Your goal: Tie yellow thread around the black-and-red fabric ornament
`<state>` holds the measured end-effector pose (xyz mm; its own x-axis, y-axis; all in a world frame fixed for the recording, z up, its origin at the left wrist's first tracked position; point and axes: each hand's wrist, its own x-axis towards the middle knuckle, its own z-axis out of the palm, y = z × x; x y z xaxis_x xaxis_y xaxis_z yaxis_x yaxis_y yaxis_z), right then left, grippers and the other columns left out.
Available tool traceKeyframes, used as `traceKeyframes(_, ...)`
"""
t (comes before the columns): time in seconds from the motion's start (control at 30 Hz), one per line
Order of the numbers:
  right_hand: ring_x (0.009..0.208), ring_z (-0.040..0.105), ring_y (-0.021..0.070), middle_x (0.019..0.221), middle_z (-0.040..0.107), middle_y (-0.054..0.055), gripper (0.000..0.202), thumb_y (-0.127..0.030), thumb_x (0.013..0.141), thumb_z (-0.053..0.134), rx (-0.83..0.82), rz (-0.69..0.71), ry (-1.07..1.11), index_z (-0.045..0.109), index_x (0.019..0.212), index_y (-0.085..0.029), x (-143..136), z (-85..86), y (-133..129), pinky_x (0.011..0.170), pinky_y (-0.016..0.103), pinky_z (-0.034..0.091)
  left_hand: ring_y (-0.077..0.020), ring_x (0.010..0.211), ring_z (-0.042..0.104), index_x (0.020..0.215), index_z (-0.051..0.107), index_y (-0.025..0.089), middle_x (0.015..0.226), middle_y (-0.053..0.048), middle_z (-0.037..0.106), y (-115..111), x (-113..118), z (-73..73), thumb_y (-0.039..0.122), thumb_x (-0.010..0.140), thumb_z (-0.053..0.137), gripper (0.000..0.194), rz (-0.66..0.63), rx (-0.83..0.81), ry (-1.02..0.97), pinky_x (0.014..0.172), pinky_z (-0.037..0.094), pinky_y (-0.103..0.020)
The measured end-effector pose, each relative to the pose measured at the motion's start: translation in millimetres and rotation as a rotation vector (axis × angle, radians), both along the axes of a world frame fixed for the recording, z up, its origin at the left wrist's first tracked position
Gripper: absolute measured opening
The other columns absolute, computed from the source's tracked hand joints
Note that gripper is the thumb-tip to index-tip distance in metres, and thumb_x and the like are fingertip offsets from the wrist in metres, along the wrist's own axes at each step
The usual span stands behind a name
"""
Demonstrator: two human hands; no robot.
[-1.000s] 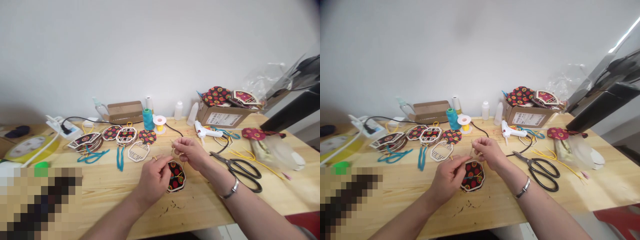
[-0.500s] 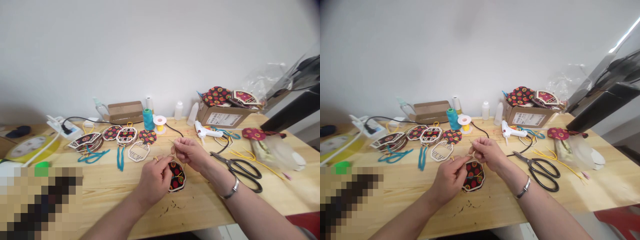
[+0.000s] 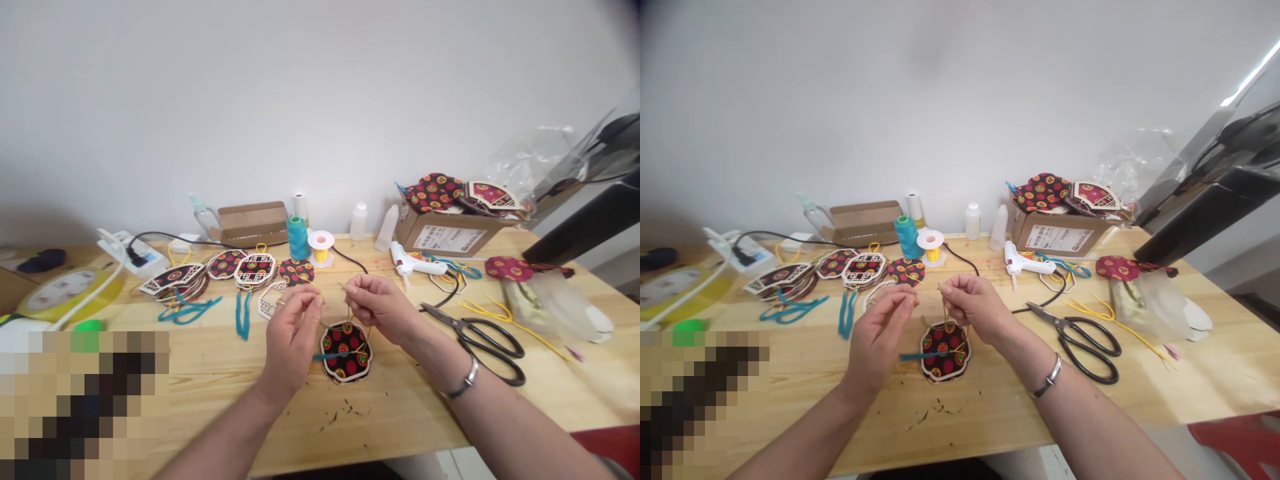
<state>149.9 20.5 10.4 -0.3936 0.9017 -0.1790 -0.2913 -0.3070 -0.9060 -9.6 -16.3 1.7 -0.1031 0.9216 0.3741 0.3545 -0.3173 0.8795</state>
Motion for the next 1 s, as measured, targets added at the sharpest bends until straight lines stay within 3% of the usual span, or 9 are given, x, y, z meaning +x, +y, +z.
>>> traceKeyframes(0.1, 0.039, 0.033, 0.0023, 0.050, 0.049, -0.006, 0.029, -0.037, 0.068, 0.070, 0.057, -0.024, -0.064, 0.052, 0.067, -0.015, -3.0, -2.1, -2.7, 0.038, 0.017, 0.019, -0.0165, 0.085, 0.060, 0.084, 0.065, 0.017, 0.088, -0.004, 0.064, -0.9, 3.3, -1.0, 0.029, 0.081, 0.057, 0.015, -0.205, -0.194, -0.132, 0.079, 0.047, -0.028)
traceKeyframes(0.2, 0.042, 0.034, 0.0032, 0.049, 0.047, -0.006, 0.026, -0.036, 0.069, 0.070, 0.134, -0.037, -0.142, 0.055, 0.065, -0.014, -6.3, -3.8, -5.5, 0.040, 0.018, 0.022, -0.0171, 0.090, 0.061, 0.095, 0.067, 0.018, 0.096, -0.005, 0.066, -1.7, 5.8, -2.3, 0.029, 0.080, 0.059, 0.020, -0.294, -0.271, -0.218, 0.082, 0.048, -0.028)
traceKeyframes(0.37, 0.047, 0.037, 0.0049, 0.054, 0.051, -0.004, 0.024, -0.035, 0.069, 0.070, 0.236, -0.057, -0.236, 0.060, 0.065, -0.014, -9.6, -4.4, -8.2, 0.043, 0.020, 0.026, -0.0154, 0.084, 0.061, 0.092, 0.068, 0.019, 0.090, -0.003, 0.066, -0.1, 7.2, -4.5, 0.024, 0.078, 0.061, 0.017, -0.255, -0.270, -0.262, 0.078, 0.049, -0.027)
traceKeyframes(0.57, 0.049, 0.040, 0.0059, 0.056, 0.054, -0.003, 0.026, -0.038, 0.067, 0.070, 0.232, -0.058, -0.266, 0.061, 0.067, -0.014, -10.6, -5.3, -9.2, 0.045, 0.020, 0.029, -0.0154, 0.084, 0.060, 0.080, 0.068, 0.017, 0.089, -0.003, 0.065, 1.4, 6.2, -3.9, 0.023, 0.077, 0.059, 0.011, -0.219, -0.272, -0.244, 0.079, 0.047, -0.027)
traceKeyframes(0.7, 0.045, 0.037, 0.0045, 0.052, 0.051, -0.004, 0.026, -0.038, 0.066, 0.071, 0.194, -0.061, -0.242, 0.061, 0.066, -0.013, -10.6, -4.4, -7.9, 0.042, 0.019, 0.026, -0.0166, 0.089, 0.059, 0.072, 0.068, 0.016, 0.094, -0.005, 0.064, 2.3, 4.6, -0.6, 0.024, 0.075, 0.061, 0.011, -0.221, -0.304, -0.250, 0.082, 0.045, -0.028)
traceKeyframes(0.83, 0.042, 0.034, 0.0032, 0.051, 0.053, -0.004, 0.027, -0.037, 0.062, 0.074, 0.086, -0.075, -0.163, 0.059, 0.064, -0.014, -10.5, -2.0, -4.7, 0.039, 0.019, 0.021, -0.0159, 0.084, 0.059, 0.071, 0.065, 0.016, 0.090, -0.004, 0.064, 2.5, 4.4, -1.5, 0.025, 0.074, 0.063, 0.010, -0.266, -0.377, -0.401, 0.079, 0.046, -0.028)
traceKeyframes(1.0, 0.039, 0.033, 0.0028, 0.048, 0.050, -0.005, 0.028, -0.036, 0.060, 0.075, 0.034, -0.088, -0.163, 0.058, 0.063, -0.014, -10.4, -1.3, -3.7, 0.038, 0.019, 0.019, -0.0127, 0.065, 0.057, 0.074, 0.062, 0.015, 0.066, -0.001, 0.063, 0.6, 3.9, -4.8, 0.023, 0.075, 0.061, 0.008, -0.336, -0.512, -0.544, 0.067, 0.045, -0.027)
